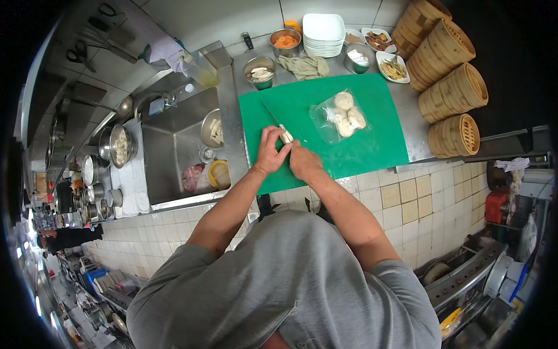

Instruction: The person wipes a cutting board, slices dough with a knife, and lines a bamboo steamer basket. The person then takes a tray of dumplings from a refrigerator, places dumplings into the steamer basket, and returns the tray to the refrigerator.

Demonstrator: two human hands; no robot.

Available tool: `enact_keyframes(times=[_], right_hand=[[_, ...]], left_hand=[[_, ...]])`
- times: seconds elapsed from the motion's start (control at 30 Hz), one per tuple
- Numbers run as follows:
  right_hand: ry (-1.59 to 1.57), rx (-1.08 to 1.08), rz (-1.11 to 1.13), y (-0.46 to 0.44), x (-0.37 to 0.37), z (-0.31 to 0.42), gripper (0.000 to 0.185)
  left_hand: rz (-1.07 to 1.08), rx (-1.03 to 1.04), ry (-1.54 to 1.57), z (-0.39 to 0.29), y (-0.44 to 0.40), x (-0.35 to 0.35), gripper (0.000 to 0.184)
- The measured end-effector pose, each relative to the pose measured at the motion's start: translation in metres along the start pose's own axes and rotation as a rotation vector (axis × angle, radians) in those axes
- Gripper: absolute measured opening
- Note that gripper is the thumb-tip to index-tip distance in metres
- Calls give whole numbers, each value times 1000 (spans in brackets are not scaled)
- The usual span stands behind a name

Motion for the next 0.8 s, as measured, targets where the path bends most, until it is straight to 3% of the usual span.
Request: enact_keyframes(times=[0.2,0.27,0.33,0.4,0.47,0.53,0.67,0.73,0.8], right_hand=[[-49,-48,-96,-10,20,-24,26],[-344,-274,-234,-8,28,-46,26],[-413,-223,-217,16,10,-49,26],[-487,-168,-201,42,-8,-56,27],[-517,-91,-335,64,-19,-79,27],[-581,-112,-440,82,-23,-111,25],[-565,-19,-520,121,-30,-158,22],[-552,8,-563,136,-30,-172,21],[-516,67,-544,151,-31,-180,20]], left_hand=[[13,-36,-28,0,2,2,43],[-6,-44,-39,1,5,4,47],[-60,-98,115,-3,3,3,43],[-25,-127,58,-2,2,6,45],[18,-155,-1,-1,-4,7,46],[226,-410,-80,3,-21,7,52],[386,-331,-274,-16,-44,2,55],[210,21,-418,-25,-38,5,52],[248,-50,-428,-24,-29,15,49]])
Point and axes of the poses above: each hand's wrist, its own y-axis away from the middle knuckle, its own x-axis out of the palm, z = x × y, the point moved 2 cm from there along -y, towards the middle knuckle, and after that the axes turned 1 degree about x, right-handed, at the moved point
